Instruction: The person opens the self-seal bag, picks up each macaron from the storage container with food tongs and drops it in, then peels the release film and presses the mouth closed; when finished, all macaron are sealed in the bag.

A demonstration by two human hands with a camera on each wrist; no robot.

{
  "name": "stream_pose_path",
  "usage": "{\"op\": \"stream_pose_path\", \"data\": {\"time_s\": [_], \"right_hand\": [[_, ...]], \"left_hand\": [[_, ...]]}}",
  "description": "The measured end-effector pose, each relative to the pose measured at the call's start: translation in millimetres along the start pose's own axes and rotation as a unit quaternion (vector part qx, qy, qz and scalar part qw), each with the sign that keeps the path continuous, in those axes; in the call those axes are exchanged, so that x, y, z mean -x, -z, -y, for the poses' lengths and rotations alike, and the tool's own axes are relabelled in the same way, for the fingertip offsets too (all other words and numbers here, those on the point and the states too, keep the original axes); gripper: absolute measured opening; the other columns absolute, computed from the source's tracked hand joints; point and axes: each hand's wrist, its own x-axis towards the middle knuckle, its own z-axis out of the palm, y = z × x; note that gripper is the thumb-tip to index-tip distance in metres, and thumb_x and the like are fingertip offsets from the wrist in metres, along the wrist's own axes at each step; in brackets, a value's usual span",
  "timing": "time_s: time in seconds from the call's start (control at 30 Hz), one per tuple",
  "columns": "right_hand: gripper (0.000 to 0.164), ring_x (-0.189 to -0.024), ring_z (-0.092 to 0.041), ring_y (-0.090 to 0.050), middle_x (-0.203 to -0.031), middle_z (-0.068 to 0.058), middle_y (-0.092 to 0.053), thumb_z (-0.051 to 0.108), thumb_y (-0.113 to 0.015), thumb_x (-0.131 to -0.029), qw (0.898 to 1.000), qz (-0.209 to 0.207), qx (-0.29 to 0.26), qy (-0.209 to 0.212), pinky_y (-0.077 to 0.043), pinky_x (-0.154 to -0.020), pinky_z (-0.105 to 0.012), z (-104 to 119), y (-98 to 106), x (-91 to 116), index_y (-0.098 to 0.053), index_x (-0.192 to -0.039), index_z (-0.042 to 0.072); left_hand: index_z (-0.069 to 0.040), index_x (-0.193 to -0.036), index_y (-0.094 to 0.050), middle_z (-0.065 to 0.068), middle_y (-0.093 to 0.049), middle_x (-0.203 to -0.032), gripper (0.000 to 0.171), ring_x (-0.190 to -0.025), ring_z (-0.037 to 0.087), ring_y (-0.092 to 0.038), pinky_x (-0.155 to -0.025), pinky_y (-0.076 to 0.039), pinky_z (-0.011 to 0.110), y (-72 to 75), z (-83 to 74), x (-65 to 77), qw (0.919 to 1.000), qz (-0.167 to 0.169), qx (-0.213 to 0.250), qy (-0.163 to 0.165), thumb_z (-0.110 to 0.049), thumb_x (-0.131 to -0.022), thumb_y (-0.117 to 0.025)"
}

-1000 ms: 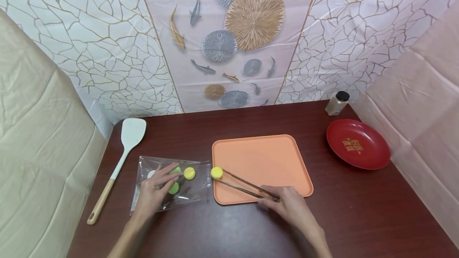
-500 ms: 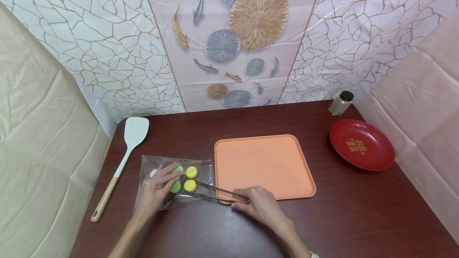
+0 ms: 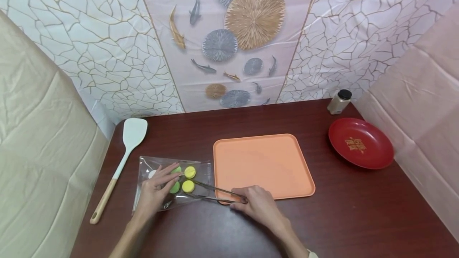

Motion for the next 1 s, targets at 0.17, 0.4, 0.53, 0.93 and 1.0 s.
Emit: {"op": "stream_pose_path", "data": {"time_s": [0.17,0.4,0.53,0.93,1.0], "right_hand": [[0.032,-0.063,0.004,-0.044,-0.070,0.019,-0.053,0.040,-0.092,-0.089,0.999,-0.009,-0.034,-0.002,-0.038,-0.052,-0.021,34.1,52.6,13.4,-0.083,-0.110,0.017],[0.028,-0.065,0.009,-0.049,-0.075,0.019,-0.064,0.017,-0.093,-0.087,0.987,-0.149,-0.043,-0.038,-0.044,-0.056,-0.017,17.3,97.3,54.7,-0.079,-0.112,0.012],[0.035,-0.073,-0.006,-0.065,-0.085,0.001,-0.077,0.013,-0.090,-0.091,0.962,-0.229,-0.014,-0.145,-0.055,-0.059,-0.030,-17.3,115.2,85.9,-0.075,-0.122,0.006],[0.056,-0.116,-0.062,-0.063,-0.127,-0.038,-0.064,0.039,-0.073,-0.107,0.908,-0.161,0.027,-0.385,-0.052,-0.084,-0.082,-90.2,154.2,142.0,-0.062,-0.136,-0.007],[0.054,-0.115,-0.059,-0.063,-0.127,-0.036,-0.061,0.036,-0.075,-0.106,0.909,-0.161,0.029,-0.383,-0.052,-0.086,-0.081,-93.6,152.7,142.2,-0.063,-0.133,-0.009]], "left_hand": [[0.002,-0.112,-0.084,0.021,-0.077,-0.133,0.025,-0.124,0.045,-0.073,-0.132,-0.031,0.021,0.1,-3.4,-1.2,0.9999,0.014,-0.007,0.000,0.011,-0.089,-0.083],[-0.003,-0.115,-0.085,0.018,-0.076,-0.136,0.024,-0.130,0.046,-0.070,-0.126,-0.039,0.049,5.8,-1.3,-8.7,0.9955,0.083,-0.041,0.021,0.004,-0.092,-0.083],[-0.003,-0.122,-0.083,0.018,-0.075,-0.139,0.026,-0.132,0.044,-0.069,-0.123,-0.039,0.063,7.3,0.7,-15.1,0.9908,0.119,-0.052,0.035,0.000,-0.096,-0.081],[0.003,-0.144,-0.068,0.024,-0.067,-0.150,0.046,-0.128,0.044,-0.071,-0.130,-0.034,0.068,-3.1,8.0,-46.0,0.9845,0.148,-0.078,0.052,0.000,-0.099,-0.078],[0.004,-0.146,-0.066,0.025,-0.066,-0.150,0.050,-0.134,0.045,-0.068,-0.131,-0.033,0.068,-7.6,8.1,-52.1,0.9824,0.160,-0.078,0.056,0.000,-0.098,-0.079]]}}
